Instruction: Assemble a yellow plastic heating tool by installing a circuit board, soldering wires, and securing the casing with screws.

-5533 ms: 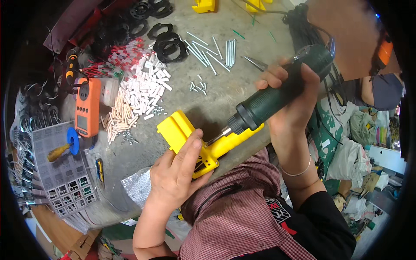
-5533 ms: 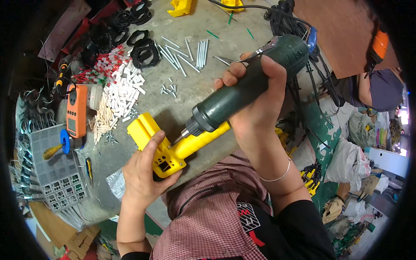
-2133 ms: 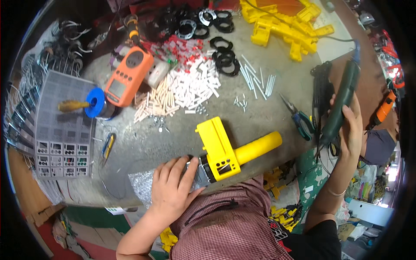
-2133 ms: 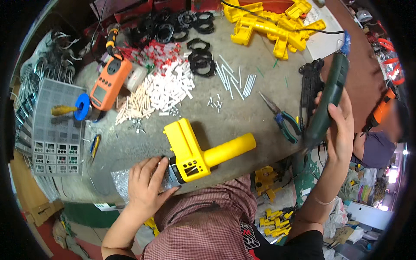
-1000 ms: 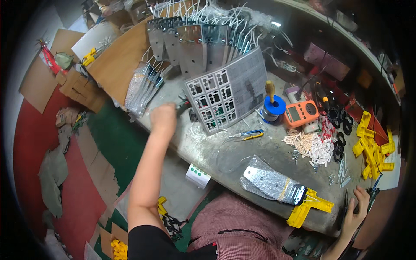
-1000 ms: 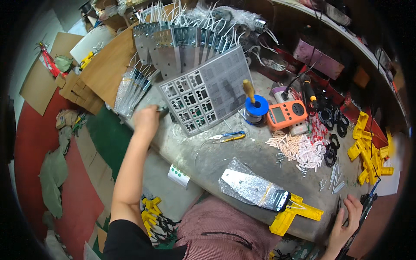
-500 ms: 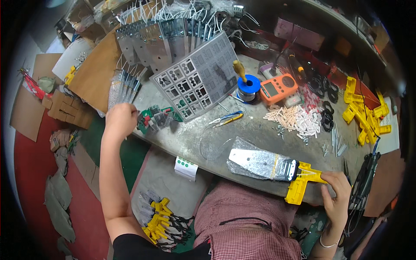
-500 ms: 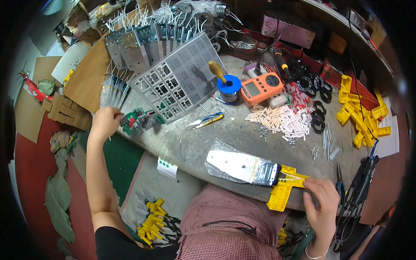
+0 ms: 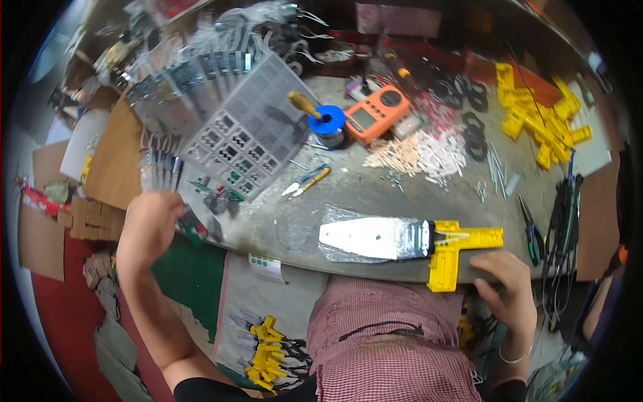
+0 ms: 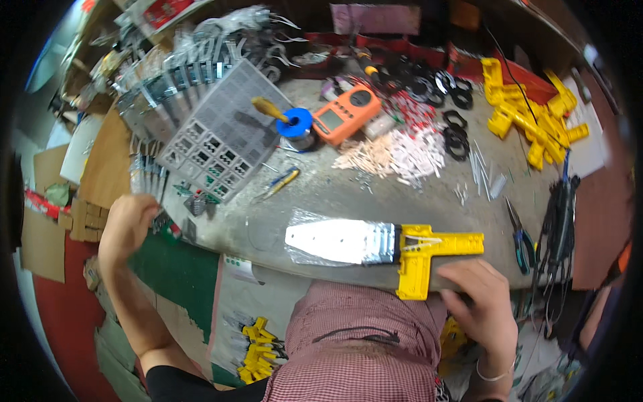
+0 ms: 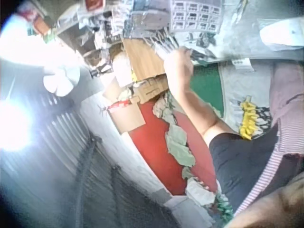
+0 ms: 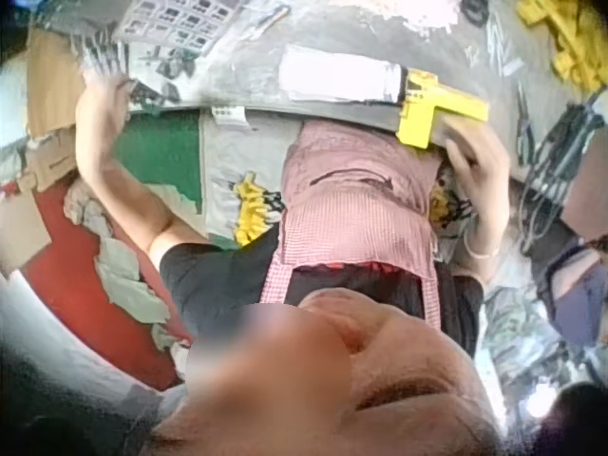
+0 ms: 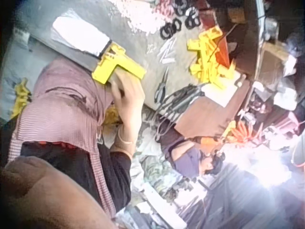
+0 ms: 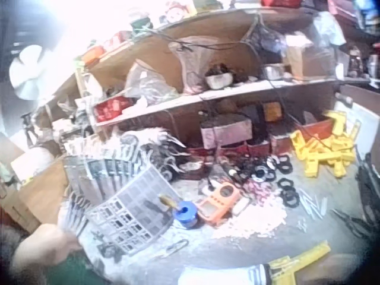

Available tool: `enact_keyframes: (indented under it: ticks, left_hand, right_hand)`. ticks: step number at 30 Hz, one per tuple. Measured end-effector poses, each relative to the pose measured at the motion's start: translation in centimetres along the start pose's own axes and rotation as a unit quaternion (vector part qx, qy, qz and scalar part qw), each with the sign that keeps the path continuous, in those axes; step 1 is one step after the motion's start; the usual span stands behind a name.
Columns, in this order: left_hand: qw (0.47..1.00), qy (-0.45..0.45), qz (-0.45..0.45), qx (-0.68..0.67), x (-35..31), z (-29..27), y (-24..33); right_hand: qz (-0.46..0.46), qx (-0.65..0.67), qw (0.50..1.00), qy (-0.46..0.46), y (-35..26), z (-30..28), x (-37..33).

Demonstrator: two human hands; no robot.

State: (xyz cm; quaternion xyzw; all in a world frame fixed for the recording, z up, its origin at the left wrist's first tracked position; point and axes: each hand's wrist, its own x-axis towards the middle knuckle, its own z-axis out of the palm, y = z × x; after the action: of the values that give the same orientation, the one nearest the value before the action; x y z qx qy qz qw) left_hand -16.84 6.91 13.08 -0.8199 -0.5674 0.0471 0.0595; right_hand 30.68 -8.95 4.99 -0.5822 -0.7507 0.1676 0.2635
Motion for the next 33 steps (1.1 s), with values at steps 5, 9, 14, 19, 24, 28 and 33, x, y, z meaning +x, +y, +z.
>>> enact_keyframes:
  ticks: [5,9,14,19,24,28,33]
  left_hand:
    - [0.900,-0.057,0.152,-0.404,0.6,-1.3,13.1]
    - [0.795,-0.147,0.149,-0.570,2.7,1.7,20.3]
    - [0.676,-0.261,0.047,-0.687,4.2,4.3,24.3]
    - [0.616,-0.413,0.033,-0.670,5.9,2.6,25.7]
    - [0.771,-0.249,0.113,-0.576,4.8,3.4,26.3]
    - [0.859,-0.008,0.231,-0.457,5.0,5.2,27.6]
    - [0.834,-0.019,0.245,-0.493,4.3,5.7,29.3]
  right_hand:
    - [-0.076,0.166,0.980,-0.084,-3.1,2.4,3.4]
    - [-0.062,0.175,0.982,-0.029,-3.9,4.7,3.5]
    - [-0.053,-0.050,0.988,0.138,-2.9,5.5,1.0]
    - [-0.078,-0.002,0.982,0.172,0.8,4.3,-0.2]
    - [0.061,0.349,0.931,0.086,3.4,3.2,-1.3]
    - [0.311,0.702,0.639,0.048,3.3,2.4,-1.5]
    - [0.340,0.729,0.582,0.122,3.5,3.3,-1.8]
